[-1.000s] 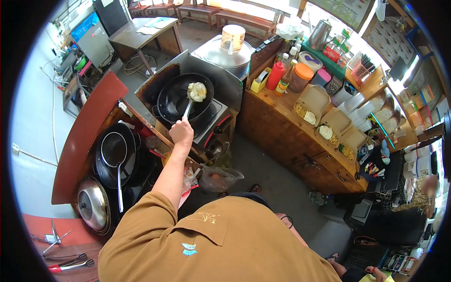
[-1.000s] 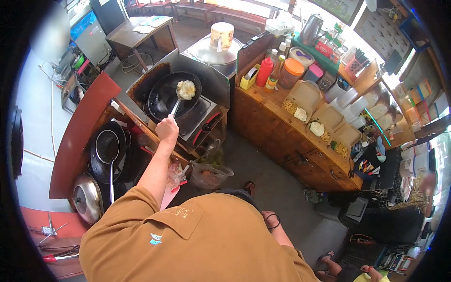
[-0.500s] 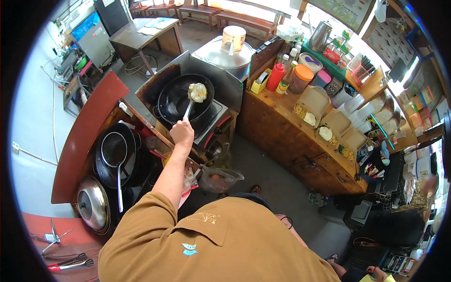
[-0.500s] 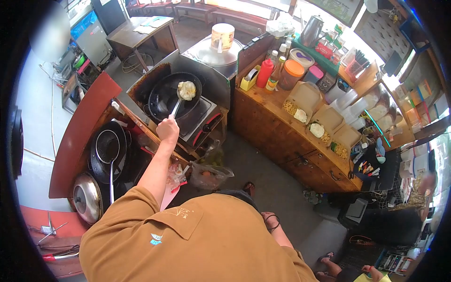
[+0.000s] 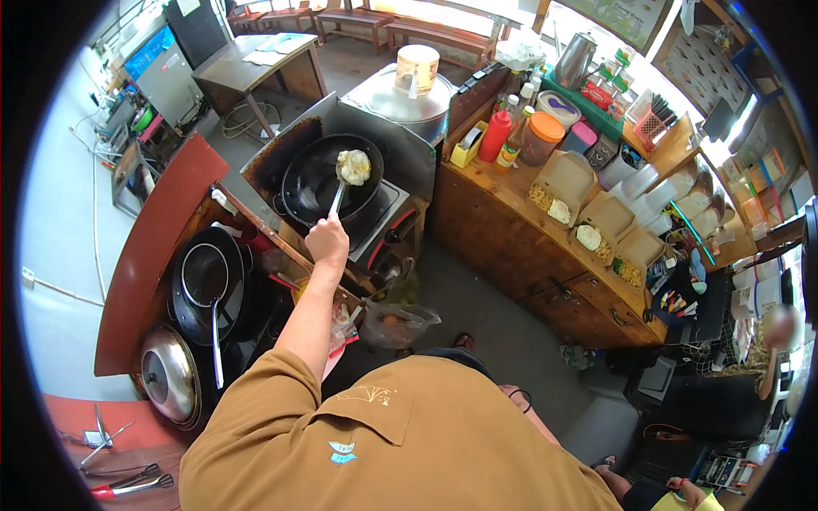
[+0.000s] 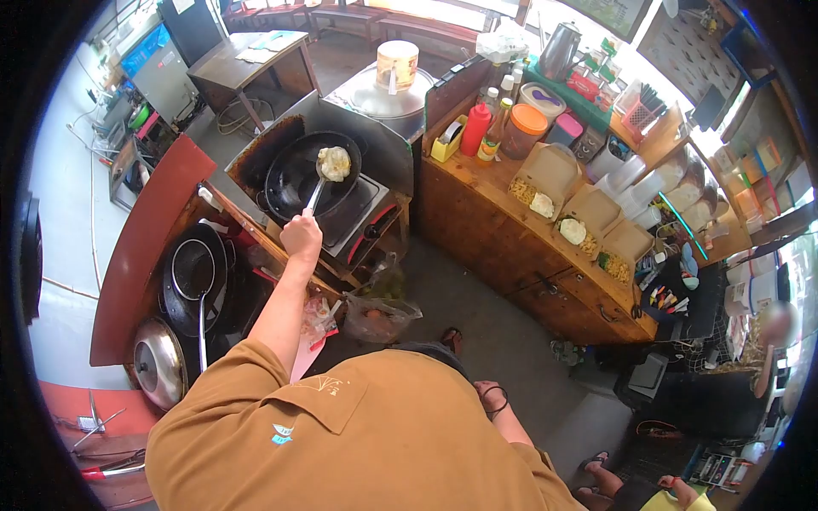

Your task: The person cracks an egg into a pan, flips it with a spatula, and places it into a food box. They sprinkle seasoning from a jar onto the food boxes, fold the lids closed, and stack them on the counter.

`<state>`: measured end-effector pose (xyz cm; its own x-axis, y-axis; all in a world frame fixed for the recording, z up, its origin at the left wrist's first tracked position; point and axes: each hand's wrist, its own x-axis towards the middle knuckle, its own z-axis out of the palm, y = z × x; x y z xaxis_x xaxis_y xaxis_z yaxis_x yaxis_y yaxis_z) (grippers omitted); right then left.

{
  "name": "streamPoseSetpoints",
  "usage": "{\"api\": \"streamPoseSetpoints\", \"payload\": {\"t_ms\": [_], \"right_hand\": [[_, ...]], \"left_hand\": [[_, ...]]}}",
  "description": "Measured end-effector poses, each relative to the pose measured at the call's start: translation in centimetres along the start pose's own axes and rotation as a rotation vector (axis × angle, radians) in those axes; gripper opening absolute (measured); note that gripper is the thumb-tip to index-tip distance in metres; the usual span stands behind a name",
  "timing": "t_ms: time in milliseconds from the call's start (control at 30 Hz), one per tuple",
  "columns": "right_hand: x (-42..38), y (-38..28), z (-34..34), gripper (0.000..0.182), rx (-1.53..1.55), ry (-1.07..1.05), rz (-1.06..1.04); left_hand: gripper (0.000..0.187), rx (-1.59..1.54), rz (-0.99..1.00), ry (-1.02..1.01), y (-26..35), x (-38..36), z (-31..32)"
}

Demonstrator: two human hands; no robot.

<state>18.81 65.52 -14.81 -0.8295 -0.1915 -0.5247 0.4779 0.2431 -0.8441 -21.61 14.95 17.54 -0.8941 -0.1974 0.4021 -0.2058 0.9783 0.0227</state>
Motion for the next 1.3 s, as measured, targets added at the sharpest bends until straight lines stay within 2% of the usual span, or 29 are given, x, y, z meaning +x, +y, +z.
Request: {"api": "streamPoseSetpoints", "payload": {"t_ms": [33, 167, 233, 367, 433, 500, 567, 633, 767, 833, 867, 933, 967, 1033, 1067, 1133, 1167, 1200, 1233, 1300], "right_hand": [[-0.2, -1.0, 0.3, 0.022, 0.117, 0.056, 0.224], [-1.3, -6.0, 0.9, 0.022, 0.215, 0.104, 0.241], [-1.9, -10.1, 1.1, 0.023, 0.294, 0.192, 0.459], [-2.2, -12.3, 1.4, 0.022, 0.304, 0.259, 0.550], [-1.3, -7.3, 0.7, 0.023, 0.109, 0.097, 0.330], [-1.4, -8.5, 0.9, 0.023, 0.139, 0.134, 0.385], [-1.0, -6.4, 0.7, 0.022, 0.168, 0.172, 0.440], [-0.5, -3.0, 0.4, 0.022, 0.106, 0.082, 0.220], [-0.4, -1.0, -0.1, 0.021, 0.038, 0.018, 0.112], [-0.5, -0.5, -0.4, 0.021, -0.062, -0.059, -0.214], [-0.7, -1.7, -0.2, 0.021, -0.062, -0.059, -0.214], [-1.5, -5.4, 0.3, 0.020, 0.182, 0.054, 0.232], [-1.2, -4.1, 0.2, 0.020, 0.182, 0.054, 0.232], [-0.3, 0.1, -0.5, 0.020, -0.105, -0.073, -0.346], [-0.4, -0.1, -0.4, 0.020, -0.106, -0.074, -0.346], [-1.0, -2.0, 0.1, 0.019, 0.071, 0.038, 0.020], [-2.3, -5.3, 0.4, 0.019, 0.068, 0.035, 0.022], [-3.2, -13.0, 1.5, 0.019, 0.128, 0.179, 0.276], [-3.8, -17.3, 2.2, 0.018, 0.186, 0.322, 0.529], [-3.7, -16.6, 1.7, 0.019, 0.236, 0.279, 0.533]], "left_hand": [[0.015, 0.001, -0.001, 0.001, 0.0, 0.0, -0.1], [0.019, 0.008, 0.031, 0.031, 0.3, -0.1, -0.6], [0.018, 0.002, 0.035, 0.040, 0.2, -0.1, -0.3], [0.015, 0.002, 0.002, 0.019, 0.1, -0.1, 0.0], [0.015, 0.000, 0.011, 0.015, 0.0, -0.1, 0.2], [0.015, -0.002, 0.010, 0.015, 0.1, 0.0, 0.1], [0.015, -0.004, 0.008, 0.015, 0.2, 0.0, -0.3], [0.019, 0.002, 0.031, 0.028, 0.4, -0.1, -0.9], [0.018, 0.006, 0.033, 0.038, 0.4, -0.1, -0.9], [0.017, 0.011, 0.035, 0.038, 0.4, -0.1, -0.8], [0.017, 0.012, 0.034, 0.038, 0.4, -0.1, -0.8], [0.016, 0.002, 0.034, 0.023, 0.4, 0.0, -0.8], [0.016, 0.002, 0.034, 0.023, 0.4, -0.1, -0.8], [0.016, 0.003, 0.040, 0.023, 0.4, -0.1, -1.0], [0.016, 0.002, 0.039, 0.023, 0.4, -0.1, -1.0], [0.015, 0.002, 0.033, 0.016, 0.5, 0.0, -1.0], [0.015, 0.002, 0.029, 0.014, 0.5, -0.1, -0.9], [0.015, -0.002, 0.030, 0.013, 0.4, -0.1, -0.8], [0.015, -0.005, 0.029, 0.013, 0.4, -0.1, -0.8], [0.015, 0.001, 0.027, 0.010, 0.5, 0.0, -1.1]]}}
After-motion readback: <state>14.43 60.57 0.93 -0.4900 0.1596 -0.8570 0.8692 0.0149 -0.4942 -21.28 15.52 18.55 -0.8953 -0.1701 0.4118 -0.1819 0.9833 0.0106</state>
